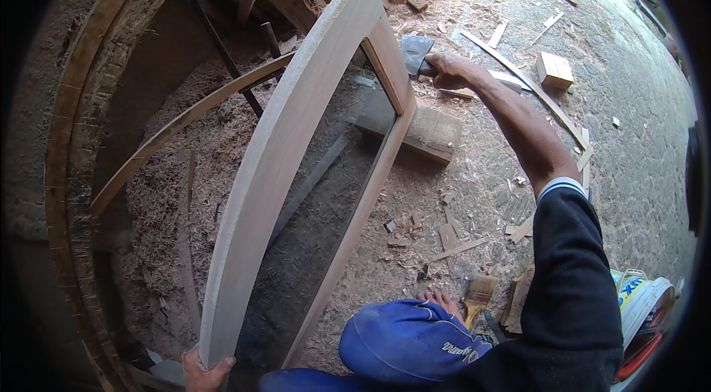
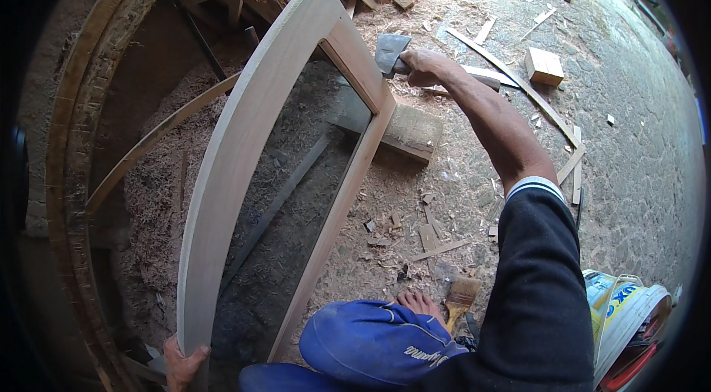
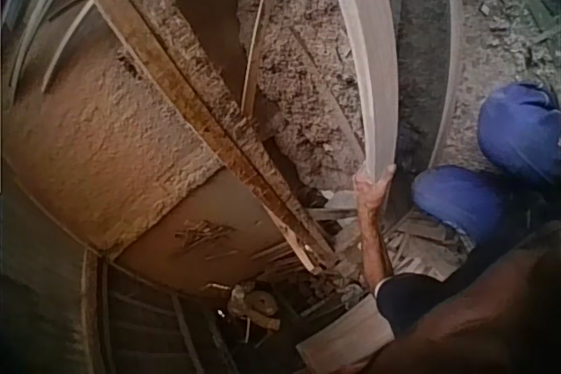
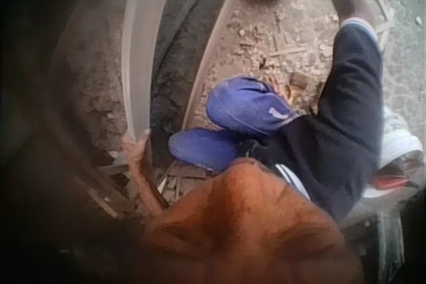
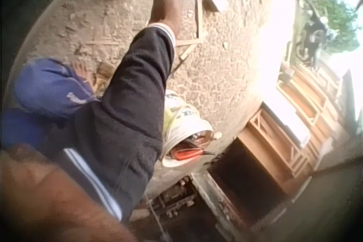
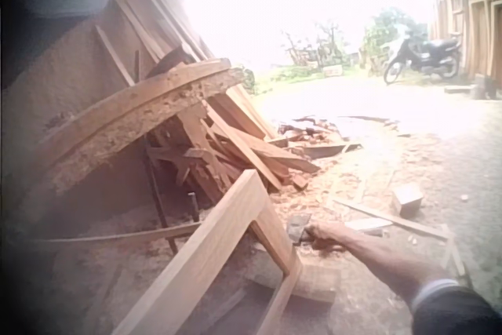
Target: The person assembles a wooden frame with a glass panel, using a hammer to secure joints and a hand saw to trim excess wood. The person works on the floor, adjusting the frame and tools as needed.
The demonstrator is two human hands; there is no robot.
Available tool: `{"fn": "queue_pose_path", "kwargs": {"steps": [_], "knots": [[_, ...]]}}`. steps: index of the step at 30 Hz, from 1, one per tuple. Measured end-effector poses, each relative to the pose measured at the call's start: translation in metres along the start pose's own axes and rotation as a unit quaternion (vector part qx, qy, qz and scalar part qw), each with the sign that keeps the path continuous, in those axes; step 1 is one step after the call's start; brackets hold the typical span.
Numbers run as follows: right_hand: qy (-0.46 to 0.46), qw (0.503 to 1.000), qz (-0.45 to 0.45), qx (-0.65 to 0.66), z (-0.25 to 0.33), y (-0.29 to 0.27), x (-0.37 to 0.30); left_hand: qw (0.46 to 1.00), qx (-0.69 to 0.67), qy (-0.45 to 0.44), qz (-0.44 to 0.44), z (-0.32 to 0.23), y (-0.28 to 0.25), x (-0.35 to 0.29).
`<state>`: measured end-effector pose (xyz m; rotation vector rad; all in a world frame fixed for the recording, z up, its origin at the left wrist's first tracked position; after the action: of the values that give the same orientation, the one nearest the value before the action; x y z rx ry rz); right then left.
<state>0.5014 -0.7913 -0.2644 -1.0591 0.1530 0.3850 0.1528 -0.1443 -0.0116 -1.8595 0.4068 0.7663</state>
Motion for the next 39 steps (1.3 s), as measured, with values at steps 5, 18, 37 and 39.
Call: {"fn": "queue_pose_path", "kwargs": {"steps": [5,18,37,39], "knots": [[0.023,0.985,-0.118,0.125,0.007,-0.036,-0.005,0.996,-0.038,0.045,-0.060,-0.021,0.000,-0.005],[-0.010,0.996,-0.089,0.003,0.053,-0.062,-0.031,0.996,-0.043,0.048,-0.064,-0.027,0.001,-0.005],[-0.233,0.696,-0.160,0.661,0.255,-0.026,-0.181,0.984,-0.005,0.175,-0.039,-0.015,0.008,-0.004],[-0.337,0.659,-0.106,0.664,0.332,-0.003,-0.201,0.955,-0.064,0.277,-0.086,-0.018,0.006,-0.012]]}}
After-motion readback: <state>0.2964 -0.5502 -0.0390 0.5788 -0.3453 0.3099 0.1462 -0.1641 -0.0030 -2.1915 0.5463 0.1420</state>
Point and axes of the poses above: each hand's wrist, its own x-axis towards the middle knuckle, its own y-axis out of the palm, z = x × y, the point moved 6 cm from there along x, towards the middle knuckle, and after that the axes turned 14 degrees about z, right-handed, at the moved point
